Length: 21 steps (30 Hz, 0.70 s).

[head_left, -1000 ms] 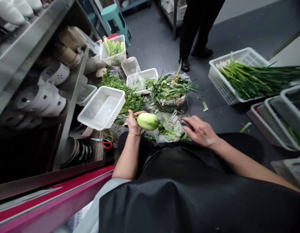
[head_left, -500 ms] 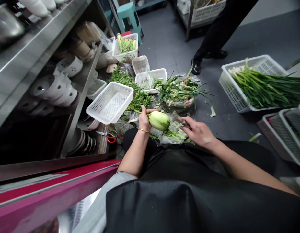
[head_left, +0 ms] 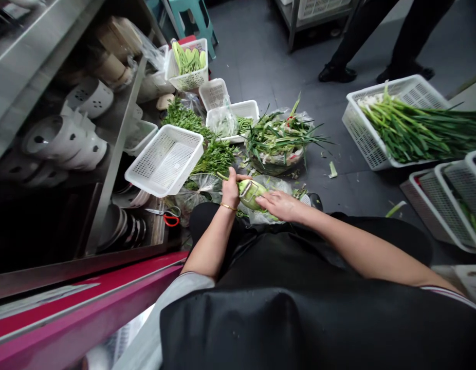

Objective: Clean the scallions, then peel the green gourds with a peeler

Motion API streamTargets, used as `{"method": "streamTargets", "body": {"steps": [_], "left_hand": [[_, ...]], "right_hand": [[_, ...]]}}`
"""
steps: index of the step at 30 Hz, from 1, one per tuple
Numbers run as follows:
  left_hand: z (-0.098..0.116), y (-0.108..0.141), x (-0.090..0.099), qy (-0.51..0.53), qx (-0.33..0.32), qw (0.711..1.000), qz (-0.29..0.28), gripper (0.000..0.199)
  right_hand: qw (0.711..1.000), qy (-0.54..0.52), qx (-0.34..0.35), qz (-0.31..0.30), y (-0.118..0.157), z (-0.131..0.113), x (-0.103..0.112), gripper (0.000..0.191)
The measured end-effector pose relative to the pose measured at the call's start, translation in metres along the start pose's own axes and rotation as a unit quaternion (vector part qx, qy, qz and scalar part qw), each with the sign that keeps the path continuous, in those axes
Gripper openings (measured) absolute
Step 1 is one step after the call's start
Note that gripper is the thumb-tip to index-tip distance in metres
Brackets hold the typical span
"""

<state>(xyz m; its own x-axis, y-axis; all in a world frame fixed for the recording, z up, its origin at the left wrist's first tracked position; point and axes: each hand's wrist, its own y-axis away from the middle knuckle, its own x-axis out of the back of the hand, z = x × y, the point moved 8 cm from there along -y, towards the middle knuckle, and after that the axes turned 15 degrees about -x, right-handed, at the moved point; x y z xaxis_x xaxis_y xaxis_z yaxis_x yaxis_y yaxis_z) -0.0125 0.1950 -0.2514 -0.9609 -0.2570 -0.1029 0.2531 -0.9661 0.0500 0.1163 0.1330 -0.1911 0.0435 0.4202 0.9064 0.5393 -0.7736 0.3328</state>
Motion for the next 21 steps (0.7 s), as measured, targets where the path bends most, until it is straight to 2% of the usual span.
{"method": "streamTargets", "body": {"steps": [2,5,8,10,13,15,17,18,21], "left_hand": [[-0.005,-0.003,0.004,0.025,0.010,1.000,0.010,0.074],[-0.013,-0.013,0.017,0.069,0.027,0.997,0.035,0.074],[-0.021,-0.022,0.026,0.096,0.048,0.993,0.046,0.076],[-0.026,-0.022,0.025,0.107,0.073,0.990,0.047,0.077],[-0.027,-0.017,0.017,0.098,0.089,0.990,0.045,0.076],[-0.021,-0.014,0.013,0.075,0.067,0.994,0.040,0.075],[-0.013,-0.013,0.014,0.059,0.040,0.997,0.043,0.074],[-0.010,-0.014,0.016,0.060,0.032,0.997,0.048,0.074],[-0.007,-0.018,0.027,0.095,0.048,0.992,0.063,0.073]], "right_hand": [[0.999,0.010,-0.031,0.012,0.014,0.021,-0.022,0.036],[0.996,-0.006,-0.093,0.001,0.047,0.068,-0.054,0.043],[0.994,-0.010,-0.110,-0.002,0.064,0.096,-0.058,0.047],[0.995,-0.014,-0.102,0.014,0.058,0.090,-0.042,0.045],[0.993,-0.035,-0.102,0.040,0.031,0.053,-0.010,0.045],[0.991,-0.043,-0.122,0.042,0.014,0.030,0.000,0.048],[0.989,-0.041,-0.140,0.034,0.007,0.024,-0.007,0.049],[0.988,-0.039,-0.148,0.023,0.009,0.029,-0.017,0.049],[0.981,-0.045,-0.185,-0.034,0.031,0.068,-0.057,0.044]]}}
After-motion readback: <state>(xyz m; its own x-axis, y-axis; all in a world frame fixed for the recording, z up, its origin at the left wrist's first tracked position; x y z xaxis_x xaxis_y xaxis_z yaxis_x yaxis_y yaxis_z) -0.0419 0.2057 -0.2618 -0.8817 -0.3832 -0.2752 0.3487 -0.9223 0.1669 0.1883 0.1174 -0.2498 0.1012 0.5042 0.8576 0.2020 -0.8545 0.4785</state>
